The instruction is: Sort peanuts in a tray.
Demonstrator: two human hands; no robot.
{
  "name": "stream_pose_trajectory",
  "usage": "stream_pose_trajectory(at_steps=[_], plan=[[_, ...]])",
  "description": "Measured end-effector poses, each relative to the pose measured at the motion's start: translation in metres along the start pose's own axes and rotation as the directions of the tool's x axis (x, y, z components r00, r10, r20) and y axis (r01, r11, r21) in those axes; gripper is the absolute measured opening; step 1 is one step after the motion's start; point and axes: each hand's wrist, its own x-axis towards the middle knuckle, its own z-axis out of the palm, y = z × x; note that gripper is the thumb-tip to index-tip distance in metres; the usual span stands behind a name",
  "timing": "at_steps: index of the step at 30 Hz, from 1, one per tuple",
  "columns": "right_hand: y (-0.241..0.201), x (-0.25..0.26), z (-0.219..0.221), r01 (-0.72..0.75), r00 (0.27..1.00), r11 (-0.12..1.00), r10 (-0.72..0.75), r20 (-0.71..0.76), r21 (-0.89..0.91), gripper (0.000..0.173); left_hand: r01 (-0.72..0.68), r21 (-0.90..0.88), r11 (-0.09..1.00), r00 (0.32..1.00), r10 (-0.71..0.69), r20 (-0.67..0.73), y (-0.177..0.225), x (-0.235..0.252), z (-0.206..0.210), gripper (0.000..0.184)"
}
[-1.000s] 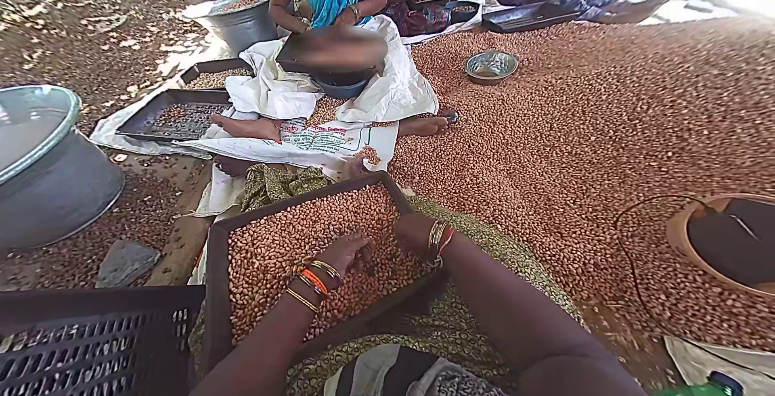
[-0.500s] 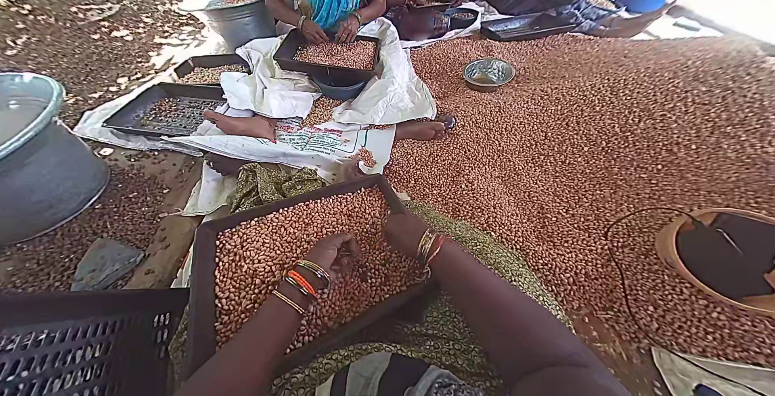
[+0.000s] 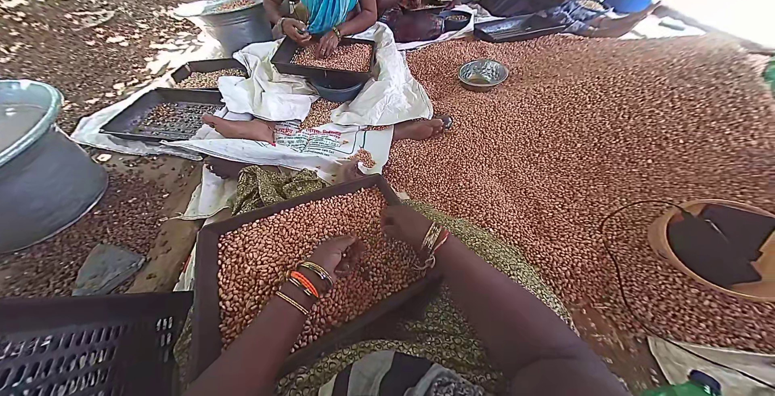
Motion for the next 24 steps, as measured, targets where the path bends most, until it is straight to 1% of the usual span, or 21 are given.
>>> stream_pose_trajectory(at_steps=[2, 3, 4, 5, 6, 7, 8, 9, 10, 11, 13, 14, 17, 19, 21, 24], plan=[[-0.008, -0.008, -0.001, 0.167, 0.984, 0.967, -0.151, -0.098, 0.191, 0.021, -0.003, -0.007, 1.0, 1.0, 0.003, 0.025, -0.004, 0.003, -0.001, 0.043], [-0.01, -0.011, -0.001, 0.246, 0.968, 0.938, -0.226, -0.107, 0.244, 0.023, -0.007, -0.005, 1.0, 0.998, 0.007, 0.054, -0.006, 0.004, -0.002, 0.048], [-0.012, -0.012, -0.002, 0.283, 0.959, 0.926, -0.27, -0.084, 0.248, 0.028, -0.01, 0.0, 1.0, 0.996, 0.01, 0.086, -0.007, 0.005, -0.003, 0.054], [-0.012, -0.014, -0.004, 0.279, 0.96, 0.943, -0.275, -0.048, 0.181, 0.029, -0.007, 0.008, 1.0, 0.993, 0.006, 0.117, -0.008, 0.005, -0.004, 0.061], [-0.011, -0.016, -0.008, 0.239, 0.971, 0.97, -0.24, -0.001, 0.046, 0.026, 0.0, 0.006, 1.0, 0.99, -0.001, 0.14, -0.008, 0.005, -0.005, 0.064], [-0.01, -0.018, -0.011, 0.167, 0.985, 0.979, -0.16, 0.068, -0.119, 0.022, 0.007, -0.001, 1.0, 0.988, -0.007, 0.152, -0.007, 0.004, -0.006, 0.061], [-0.009, -0.02, -0.013, 0.083, 0.989, 0.956, -0.043, 0.142, -0.282, 0.021, 0.019, -0.006, 1.0, 0.989, -0.018, 0.149, -0.005, 0.002, -0.005, 0.053], [-0.009, -0.02, -0.013, -0.005, 0.976, 0.911, 0.094, 0.195, -0.412, 0.021, 0.033, -0.009, 0.999, 0.99, -0.031, 0.137, -0.004, 0.001, -0.005, 0.046], [-0.008, -0.019, -0.01, -0.071, 0.953, 0.873, 0.203, 0.227, -0.483, 0.02, 0.042, -0.003, 0.999, 0.993, -0.042, 0.114, -0.002, 0.001, -0.004, 0.041], [-0.007, -0.017, -0.007, -0.101, 0.933, 0.847, 0.263, 0.245, -0.522, 0.019, 0.044, 0.013, 0.999, 0.995, -0.045, 0.091, -0.001, 0.002, -0.005, 0.038], [-0.014, -0.015, -0.001, -0.127, 0.911, 0.811, 0.323, 0.256, -0.571, 0.018, 0.029, 0.055, 0.998, 0.999, -0.031, 0.028, 0.002, 0.004, -0.005, 0.035], [-0.02, -0.015, 0.002, -0.139, 0.903, 0.798, 0.345, 0.256, -0.586, 0.017, 0.012, 0.074, 0.997, 1.0, -0.014, 0.02, 0.002, 0.004, -0.006, 0.036], [-0.031, -0.014, 0.005, -0.164, 0.884, 0.783, 0.386, 0.262, -0.599, 0.019, -0.039, 0.102, 0.994, 0.998, 0.034, 0.047, 0.007, 0.002, -0.011, 0.038], [-0.03, -0.015, 0.005, -0.149, 0.895, 0.789, 0.363, 0.258, -0.596, 0.018, -0.067, 0.103, 0.992, 0.996, 0.061, 0.063, 0.009, 0.0, -0.017, 0.036], [-0.022, -0.015, 0.002, -0.122, 0.918, 0.812, 0.311, 0.246, -0.571, 0.018, -0.101, 0.084, 0.991, 0.993, 0.095, 0.066, 0.009, 0.0, -0.021, 0.03], [0.0, -0.01, -0.004, -0.093, 0.958, 0.875, 0.209, 0.198, -0.475, 0.023, -0.123, 0.085, 0.989, 0.991, 0.118, 0.06, 0.008, 0.001, -0.024, 0.026]])
